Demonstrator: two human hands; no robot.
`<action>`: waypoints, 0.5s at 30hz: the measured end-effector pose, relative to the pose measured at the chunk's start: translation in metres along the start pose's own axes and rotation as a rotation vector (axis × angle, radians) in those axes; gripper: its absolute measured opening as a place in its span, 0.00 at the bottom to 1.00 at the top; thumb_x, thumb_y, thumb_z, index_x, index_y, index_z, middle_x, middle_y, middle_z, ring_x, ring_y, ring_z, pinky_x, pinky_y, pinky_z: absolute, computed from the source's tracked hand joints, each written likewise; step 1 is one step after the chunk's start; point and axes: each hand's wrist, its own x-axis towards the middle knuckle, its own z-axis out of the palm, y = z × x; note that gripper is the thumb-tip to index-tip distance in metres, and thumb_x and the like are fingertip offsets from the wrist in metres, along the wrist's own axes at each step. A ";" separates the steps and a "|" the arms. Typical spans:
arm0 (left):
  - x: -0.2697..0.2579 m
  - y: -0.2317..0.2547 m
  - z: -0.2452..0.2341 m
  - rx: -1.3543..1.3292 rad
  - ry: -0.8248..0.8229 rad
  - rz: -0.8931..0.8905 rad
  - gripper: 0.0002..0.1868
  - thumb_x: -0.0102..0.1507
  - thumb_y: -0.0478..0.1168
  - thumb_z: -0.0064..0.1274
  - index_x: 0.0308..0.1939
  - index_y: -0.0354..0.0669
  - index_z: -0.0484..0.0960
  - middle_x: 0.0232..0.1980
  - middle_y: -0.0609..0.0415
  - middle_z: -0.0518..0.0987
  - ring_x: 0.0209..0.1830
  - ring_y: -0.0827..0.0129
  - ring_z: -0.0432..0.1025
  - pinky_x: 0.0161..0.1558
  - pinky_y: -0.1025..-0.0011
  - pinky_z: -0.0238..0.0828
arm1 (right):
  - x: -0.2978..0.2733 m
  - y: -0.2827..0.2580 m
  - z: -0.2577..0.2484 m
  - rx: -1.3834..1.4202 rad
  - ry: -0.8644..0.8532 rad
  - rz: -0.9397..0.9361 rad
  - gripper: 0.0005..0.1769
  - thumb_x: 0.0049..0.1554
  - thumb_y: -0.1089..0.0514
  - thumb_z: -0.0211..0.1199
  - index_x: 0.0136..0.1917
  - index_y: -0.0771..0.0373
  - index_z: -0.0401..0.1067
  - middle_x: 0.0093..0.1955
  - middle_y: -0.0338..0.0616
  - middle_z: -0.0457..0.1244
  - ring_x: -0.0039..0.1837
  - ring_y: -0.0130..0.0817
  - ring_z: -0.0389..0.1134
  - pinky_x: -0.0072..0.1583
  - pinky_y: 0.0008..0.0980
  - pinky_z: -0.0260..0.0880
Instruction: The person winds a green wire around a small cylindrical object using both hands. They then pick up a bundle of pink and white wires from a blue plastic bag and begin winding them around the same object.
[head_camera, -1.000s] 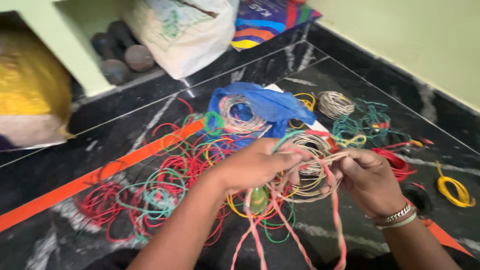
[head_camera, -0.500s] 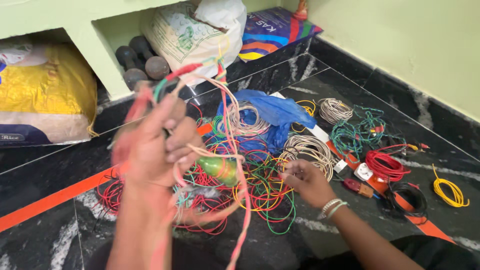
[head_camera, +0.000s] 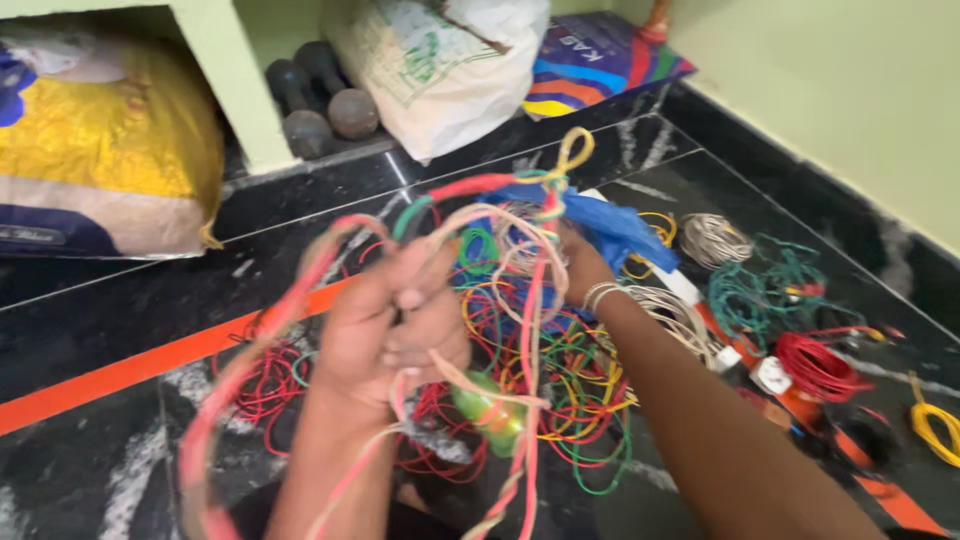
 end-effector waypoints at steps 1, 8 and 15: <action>0.002 0.004 -0.007 0.015 0.011 -0.017 0.19 0.75 0.50 0.41 0.31 0.50 0.65 0.17 0.66 0.58 0.11 0.80 0.49 0.17 0.78 0.47 | 0.006 0.012 0.003 -0.133 -0.011 0.125 0.29 0.55 0.50 0.69 0.66 0.63 0.71 0.61 0.57 0.68 0.62 0.46 0.69 0.64 0.46 0.68; 0.014 0.023 -0.065 0.621 0.611 0.111 0.17 0.69 0.49 0.47 0.28 0.47 0.69 0.18 0.66 0.61 0.14 0.81 0.52 0.17 0.77 0.47 | -0.006 -0.079 -0.073 0.220 0.353 0.643 0.19 0.65 0.46 0.55 0.41 0.61 0.73 0.38 0.43 0.69 0.39 0.28 0.70 0.42 0.30 0.72; 0.026 0.013 -0.096 0.865 0.727 0.199 0.11 0.67 0.47 0.51 0.33 0.47 0.77 0.22 0.66 0.64 0.19 0.83 0.54 0.21 0.78 0.46 | -0.100 -0.153 -0.215 0.343 0.468 0.415 0.22 0.75 0.51 0.51 0.40 0.62 0.67 0.32 0.42 0.60 0.35 0.31 0.57 0.39 0.33 0.59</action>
